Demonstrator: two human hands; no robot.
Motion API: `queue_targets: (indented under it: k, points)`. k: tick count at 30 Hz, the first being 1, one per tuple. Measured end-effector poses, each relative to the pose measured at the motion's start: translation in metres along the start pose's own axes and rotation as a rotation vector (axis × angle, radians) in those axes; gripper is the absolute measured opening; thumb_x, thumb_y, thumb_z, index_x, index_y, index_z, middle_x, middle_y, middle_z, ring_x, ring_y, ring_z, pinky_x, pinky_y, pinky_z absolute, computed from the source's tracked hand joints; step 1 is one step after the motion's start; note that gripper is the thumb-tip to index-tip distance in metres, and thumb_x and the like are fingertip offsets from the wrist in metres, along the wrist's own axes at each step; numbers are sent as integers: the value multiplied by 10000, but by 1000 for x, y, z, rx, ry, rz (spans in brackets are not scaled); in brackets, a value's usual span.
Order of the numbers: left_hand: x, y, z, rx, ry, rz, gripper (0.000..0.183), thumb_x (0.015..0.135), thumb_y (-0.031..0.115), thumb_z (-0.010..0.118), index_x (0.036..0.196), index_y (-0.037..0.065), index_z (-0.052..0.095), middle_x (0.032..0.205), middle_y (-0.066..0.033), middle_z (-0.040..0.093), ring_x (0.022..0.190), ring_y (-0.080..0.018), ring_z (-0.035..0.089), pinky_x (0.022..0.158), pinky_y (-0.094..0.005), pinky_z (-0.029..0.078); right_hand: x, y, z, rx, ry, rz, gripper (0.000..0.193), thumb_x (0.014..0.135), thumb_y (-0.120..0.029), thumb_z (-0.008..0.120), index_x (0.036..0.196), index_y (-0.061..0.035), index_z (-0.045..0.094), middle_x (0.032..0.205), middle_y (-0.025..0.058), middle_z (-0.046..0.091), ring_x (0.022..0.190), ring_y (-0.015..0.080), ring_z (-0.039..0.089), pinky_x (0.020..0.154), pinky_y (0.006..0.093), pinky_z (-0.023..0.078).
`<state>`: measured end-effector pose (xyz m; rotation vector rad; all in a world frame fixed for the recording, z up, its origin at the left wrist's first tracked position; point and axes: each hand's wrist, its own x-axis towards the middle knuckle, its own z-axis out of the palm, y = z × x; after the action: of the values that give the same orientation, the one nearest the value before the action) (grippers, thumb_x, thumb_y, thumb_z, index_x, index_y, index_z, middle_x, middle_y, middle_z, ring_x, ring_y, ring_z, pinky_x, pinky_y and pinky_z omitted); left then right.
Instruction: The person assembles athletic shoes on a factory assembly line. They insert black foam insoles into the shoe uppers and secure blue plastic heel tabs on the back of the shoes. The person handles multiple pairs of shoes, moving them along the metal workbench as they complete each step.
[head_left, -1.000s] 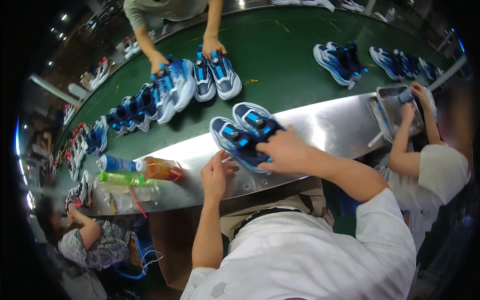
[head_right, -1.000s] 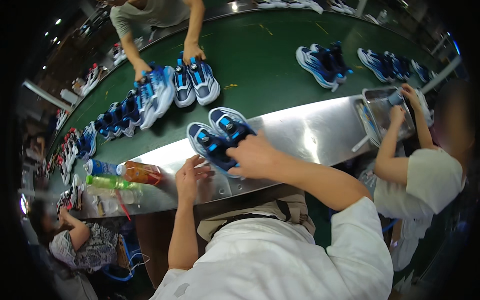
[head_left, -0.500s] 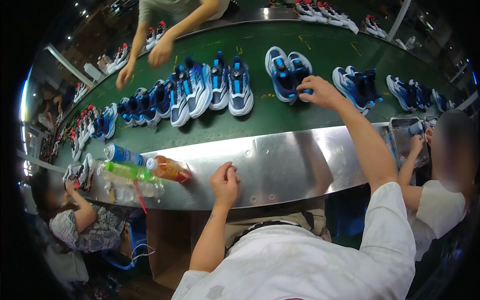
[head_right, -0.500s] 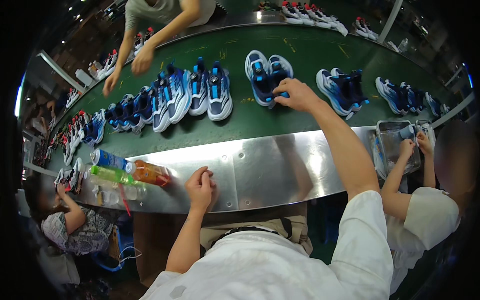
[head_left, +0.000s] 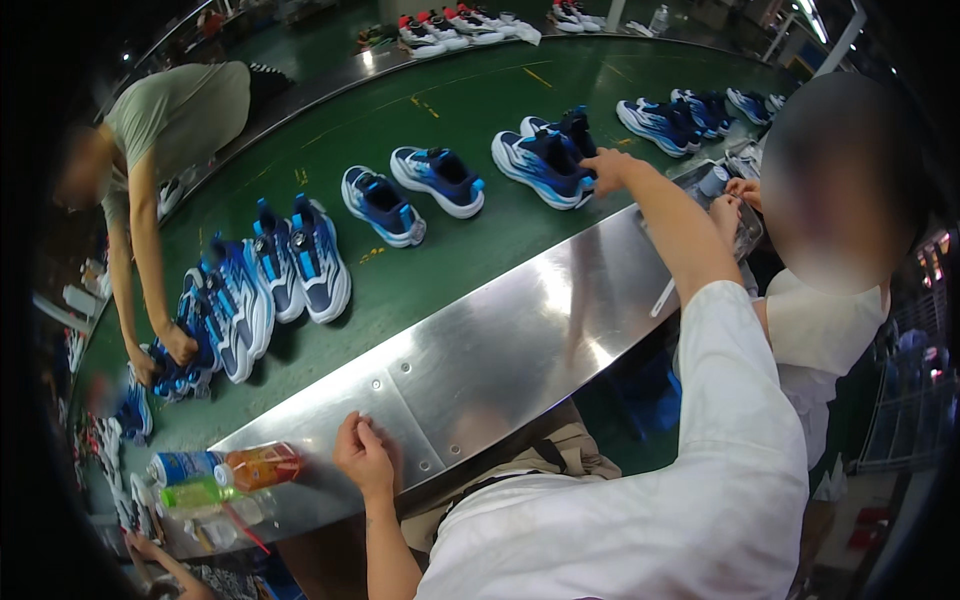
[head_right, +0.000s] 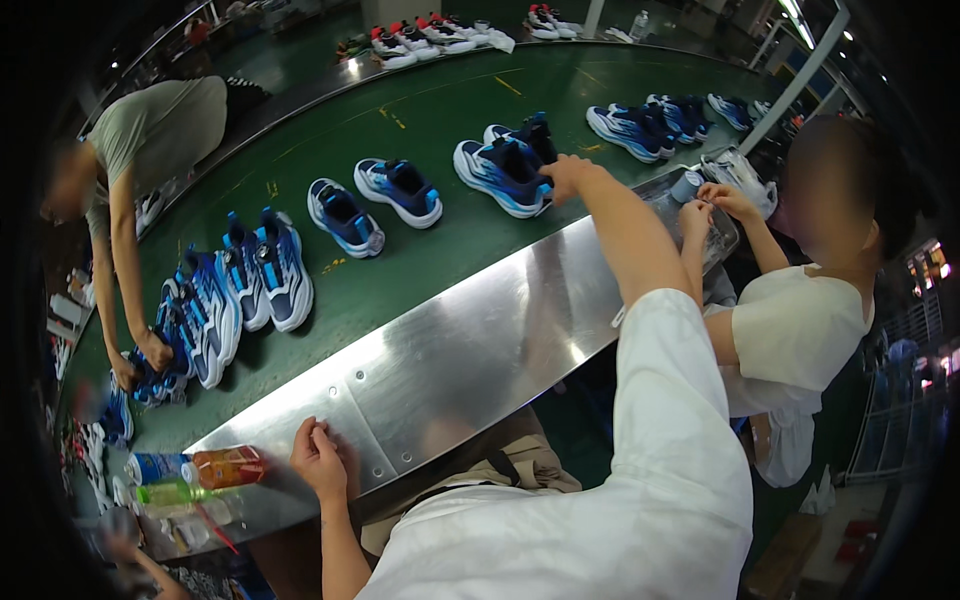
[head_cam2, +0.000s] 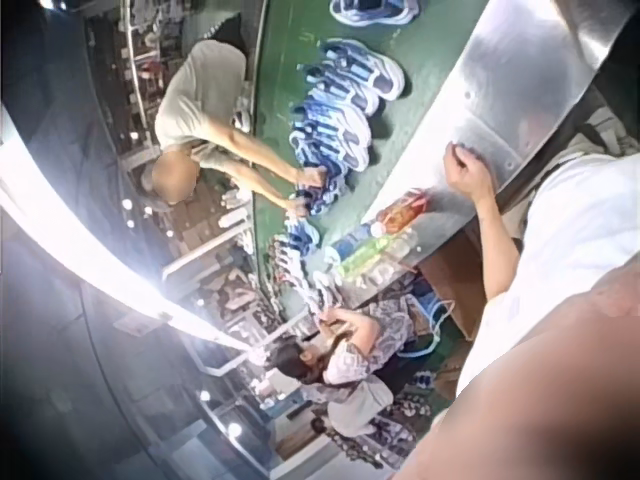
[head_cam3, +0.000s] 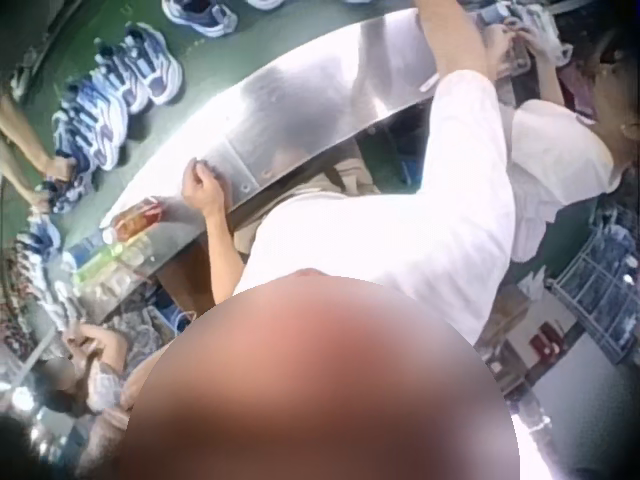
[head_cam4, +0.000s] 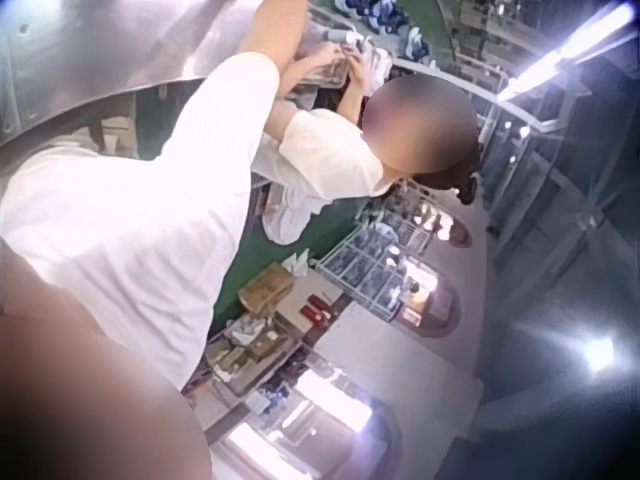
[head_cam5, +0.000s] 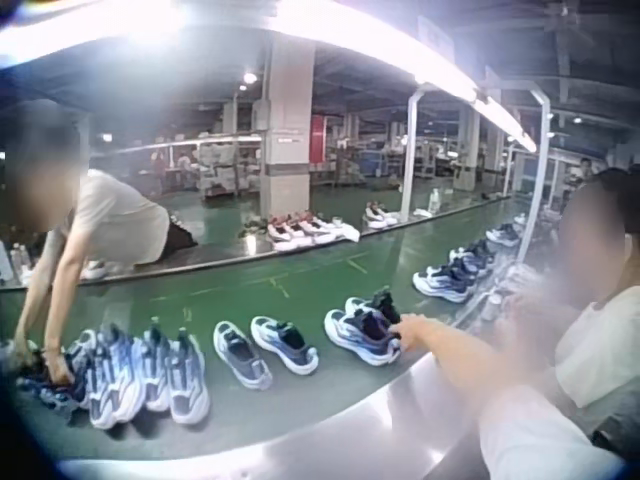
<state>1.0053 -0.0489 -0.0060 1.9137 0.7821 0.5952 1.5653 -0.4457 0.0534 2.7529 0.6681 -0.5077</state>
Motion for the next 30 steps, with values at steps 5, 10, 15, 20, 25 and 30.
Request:
queue_targets:
  k: [5, 10, 15, 20, 25, 30]
  points:
    - [-2, -3, 0, 22, 2, 5, 225, 1044, 19, 596, 1209, -74, 716, 962, -116, 775, 677, -107, 648, 610, -260, 527, 4, -17, 13, 19, 268, -135, 555, 802, -286, 825, 1286, -162, 583, 1136, 177, 748, 1188, 419, 663, 1052, 538, 467]
    - [-2, -6, 1, 28, 2, 24, 234, 1053, 39, 591, 1215, -78, 712, 963, -117, 776, 674, -104, 638, 600, -262, 517, -10, -41, 6, 127, 237, -397, 623, 816, -200, 804, 1384, -183, 551, 1167, 191, 740, 1124, 405, 701, 989, 516, 519]
    - [-1, 7, 7, 47, -18, 50, 243, 1060, 58, 598, 1223, -81, 712, 970, -114, 776, 677, -105, 635, 601, -263, 512, -23, -50, 9, 119, 248, -409, 563, 802, -425, 842, 1322, -240, 729, 1101, 165, 780, 1081, 380, 733, 951, 502, 566]
    - [-1, -1, 8, -5, -8, 29, 253, 1069, 86, 604, 1230, -76, 713, 961, -104, 778, 707, -124, 656, 645, -277, 539, -93, -134, -11, 312, 242, -540, 570, 760, -489, 872, 1195, -131, 787, 1085, 162, 795, 1019, 383, 755, 903, 499, 596]
    - [1, 17, 18, 1, -141, 90, 287, 1085, 123, 602, 1289, -65, 678, 1079, -118, 752, 809, -160, 687, 708, -310, 557, -253, -221, 6, 239, 158, -704, 539, 815, -539, 844, 1161, -144, 719, 1010, 228, 690, 889, 400, 720, 803, 491, 563]
    - [-27, 97, 42, 58, -309, 190, 480, 912, 175, 767, 1326, -29, 636, 975, -125, 644, 789, -224, 610, 711, -374, 537, -319, -240, 23, 379, 119, -890, 893, 826, -508, 874, 1550, -167, 476, 1020, 213, 669, 923, 411, 701, 853, 486, 545]
